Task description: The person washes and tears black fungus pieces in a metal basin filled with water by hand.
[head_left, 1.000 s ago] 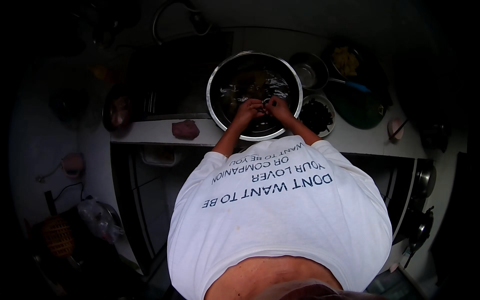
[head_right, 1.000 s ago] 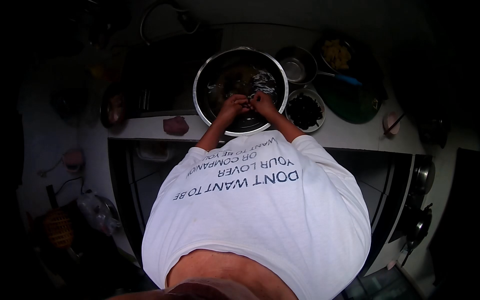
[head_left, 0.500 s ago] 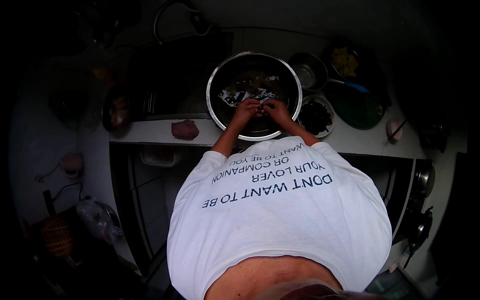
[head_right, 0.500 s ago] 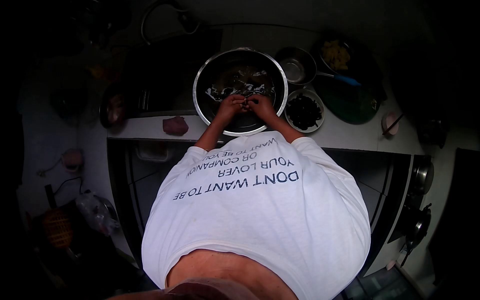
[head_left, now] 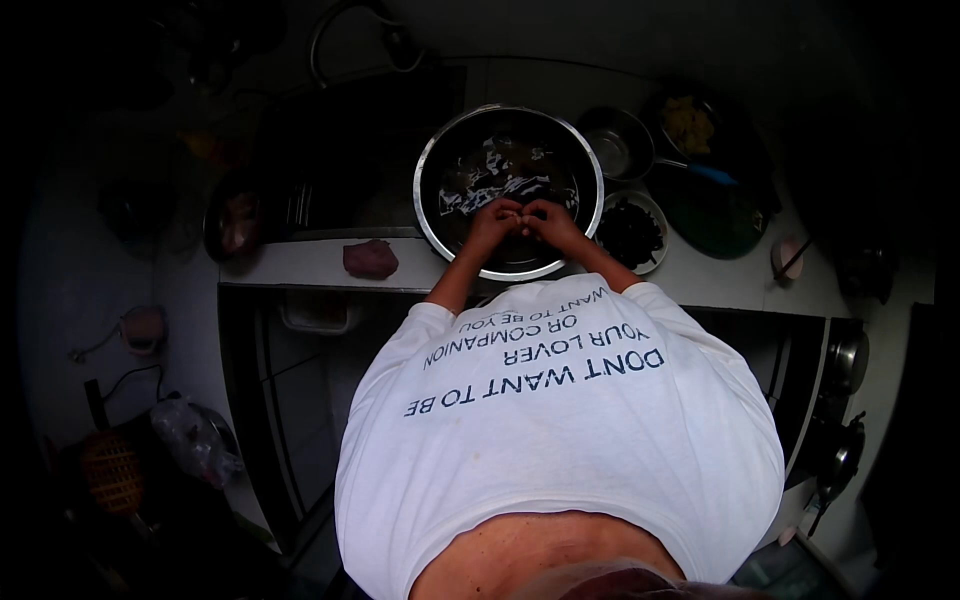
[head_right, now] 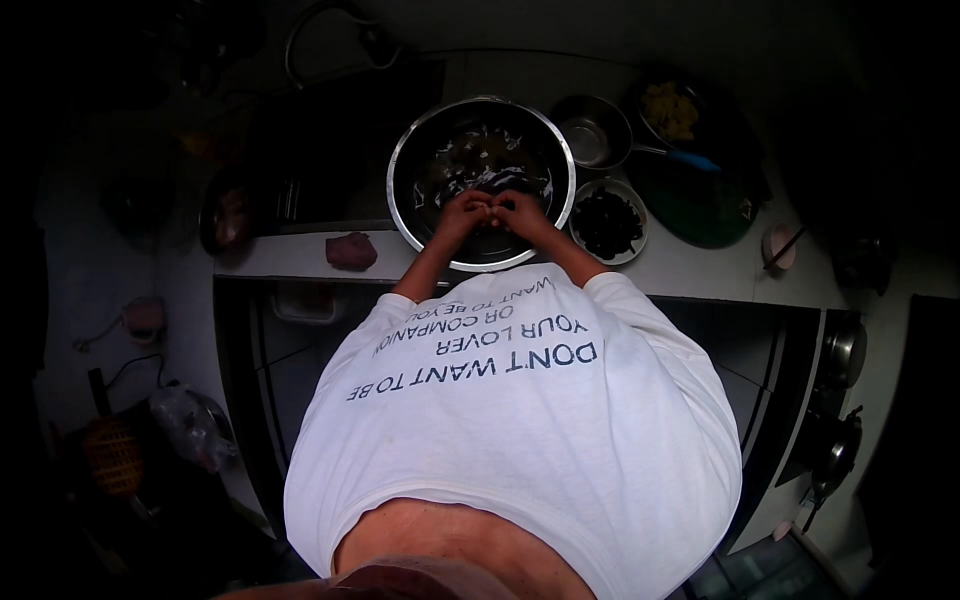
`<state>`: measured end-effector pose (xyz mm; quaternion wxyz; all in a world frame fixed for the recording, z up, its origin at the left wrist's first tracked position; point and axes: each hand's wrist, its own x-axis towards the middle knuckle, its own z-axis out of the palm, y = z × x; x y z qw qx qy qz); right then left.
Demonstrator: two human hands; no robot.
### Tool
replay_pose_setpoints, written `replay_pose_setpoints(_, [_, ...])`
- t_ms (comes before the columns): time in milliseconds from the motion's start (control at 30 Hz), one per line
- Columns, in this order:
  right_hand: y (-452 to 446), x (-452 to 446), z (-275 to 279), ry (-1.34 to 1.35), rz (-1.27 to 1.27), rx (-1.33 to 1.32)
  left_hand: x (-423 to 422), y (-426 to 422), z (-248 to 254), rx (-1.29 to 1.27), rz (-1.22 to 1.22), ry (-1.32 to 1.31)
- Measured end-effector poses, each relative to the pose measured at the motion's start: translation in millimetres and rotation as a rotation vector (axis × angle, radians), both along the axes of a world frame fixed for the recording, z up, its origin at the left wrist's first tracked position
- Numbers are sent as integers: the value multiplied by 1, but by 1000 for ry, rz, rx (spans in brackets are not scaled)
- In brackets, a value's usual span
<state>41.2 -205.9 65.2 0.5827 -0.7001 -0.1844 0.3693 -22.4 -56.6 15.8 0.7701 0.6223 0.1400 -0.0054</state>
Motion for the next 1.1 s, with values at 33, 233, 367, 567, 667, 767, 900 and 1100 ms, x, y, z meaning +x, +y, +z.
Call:
replay_pose_setpoints(33, [0, 0, 4, 1, 15, -22, 0, -1, 2, 25, 1, -7])
replay_pose_setpoints(233, [-2, 4, 3, 26, 44, -39, -3, -1, 19, 60, -37, 37])
replay_pose_setpoints(367, [-2, 7, 5, 123, 32, -41, -4, -1, 17, 113, -61, 25])
replay_pose_setpoints(567, [-3, 11, -3, 255, 59, -36, -3, -1, 15, 131, -101, 14])
replay_pose_setpoints(667, [-2, 11, -3, 291, 80, -78, -2, 0, 13, 129, -114, 55])
replay_pose_setpoints(767, [0, 9, 1, 322, 84, -102, -1, 0, 15, 205, -93, -15])
replay_pose_setpoints(900, [1, 10, -3, 343, 86, -20, 1, 3, 1, 270, -33, 17])
replay_pose_setpoints(1100, [2, 12, -21, 191, -25, -40, 7, 8, -29, 299, 69, 5])
